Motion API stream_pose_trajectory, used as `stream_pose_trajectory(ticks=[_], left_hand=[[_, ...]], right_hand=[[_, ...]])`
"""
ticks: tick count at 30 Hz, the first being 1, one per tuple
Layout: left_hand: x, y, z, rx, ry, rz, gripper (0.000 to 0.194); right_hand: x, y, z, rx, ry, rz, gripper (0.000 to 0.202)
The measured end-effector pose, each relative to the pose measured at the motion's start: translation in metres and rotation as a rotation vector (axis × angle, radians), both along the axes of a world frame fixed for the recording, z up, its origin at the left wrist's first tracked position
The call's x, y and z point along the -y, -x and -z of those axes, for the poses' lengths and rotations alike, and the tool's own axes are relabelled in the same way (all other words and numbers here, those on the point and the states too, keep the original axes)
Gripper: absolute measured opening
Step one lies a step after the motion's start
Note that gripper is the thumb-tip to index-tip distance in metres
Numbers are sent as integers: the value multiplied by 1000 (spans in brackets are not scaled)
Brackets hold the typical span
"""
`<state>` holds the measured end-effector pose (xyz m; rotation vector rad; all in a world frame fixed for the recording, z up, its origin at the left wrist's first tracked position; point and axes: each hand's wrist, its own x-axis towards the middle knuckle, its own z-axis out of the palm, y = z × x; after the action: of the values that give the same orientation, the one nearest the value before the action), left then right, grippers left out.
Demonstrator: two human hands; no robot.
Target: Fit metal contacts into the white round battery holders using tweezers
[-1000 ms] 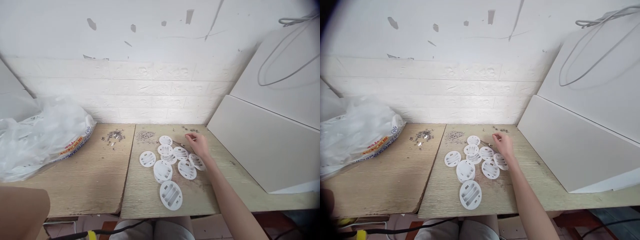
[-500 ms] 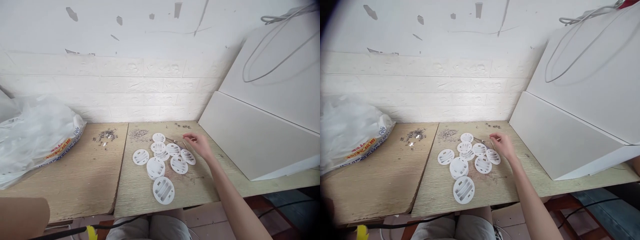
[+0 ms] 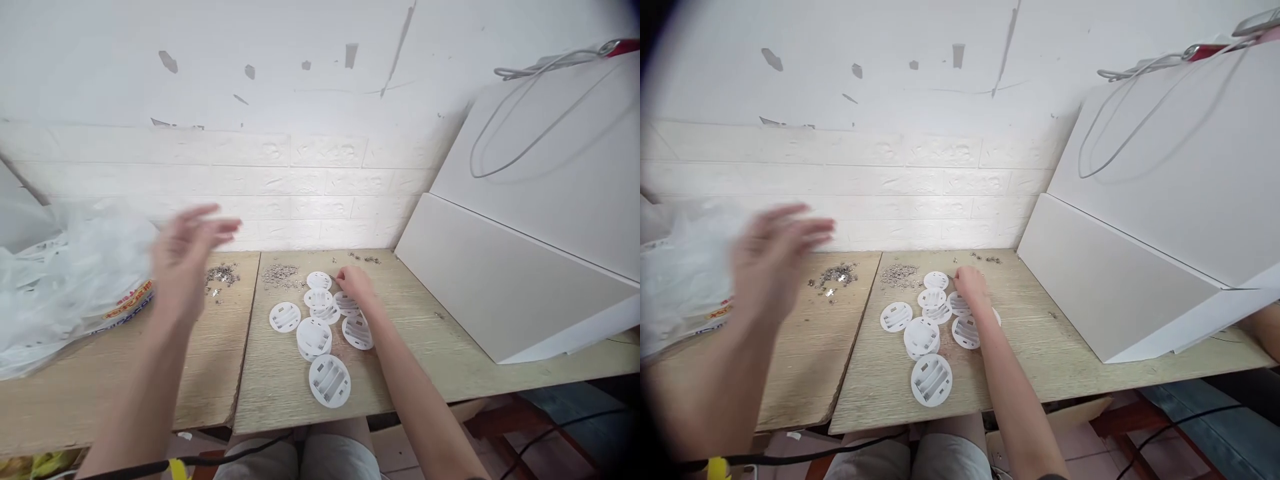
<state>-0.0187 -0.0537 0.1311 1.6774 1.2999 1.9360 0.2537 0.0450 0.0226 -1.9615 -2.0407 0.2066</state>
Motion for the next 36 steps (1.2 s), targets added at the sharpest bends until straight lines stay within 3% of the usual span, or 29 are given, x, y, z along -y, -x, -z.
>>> stream_pose_trajectory(ticks=[2, 4, 7, 10, 19, 29, 33, 36], left_hand=[[-18, -8, 24, -66, 155, 46, 26], [-38, -17, 54, -191, 271, 13, 22], [-57, -24, 95, -411, 265, -75, 24], [-60, -23, 117, -590, 227, -65, 23], [-53, -23, 125, -657, 301, -21, 23], [-54, -22, 123, -600, 344, -21, 22], [-55, -22, 124, -591, 360, -6, 22], [-55, -23, 125, -592, 364, -9, 22]], right_hand=[[0, 0, 1, -1, -17, 26, 17], [1, -1, 3, -5, -46, 49, 17], [1, -7, 8, -30, -93, 75, 17], [0, -14, 13, -94, -144, 72, 16], [7, -14, 2, -487, -287, -106, 25], [7, -38, -6, -699, -295, 3, 34], [30, -52, -18, -841, -348, 33, 38], [61, -69, -18, -739, -362, 104, 39]])
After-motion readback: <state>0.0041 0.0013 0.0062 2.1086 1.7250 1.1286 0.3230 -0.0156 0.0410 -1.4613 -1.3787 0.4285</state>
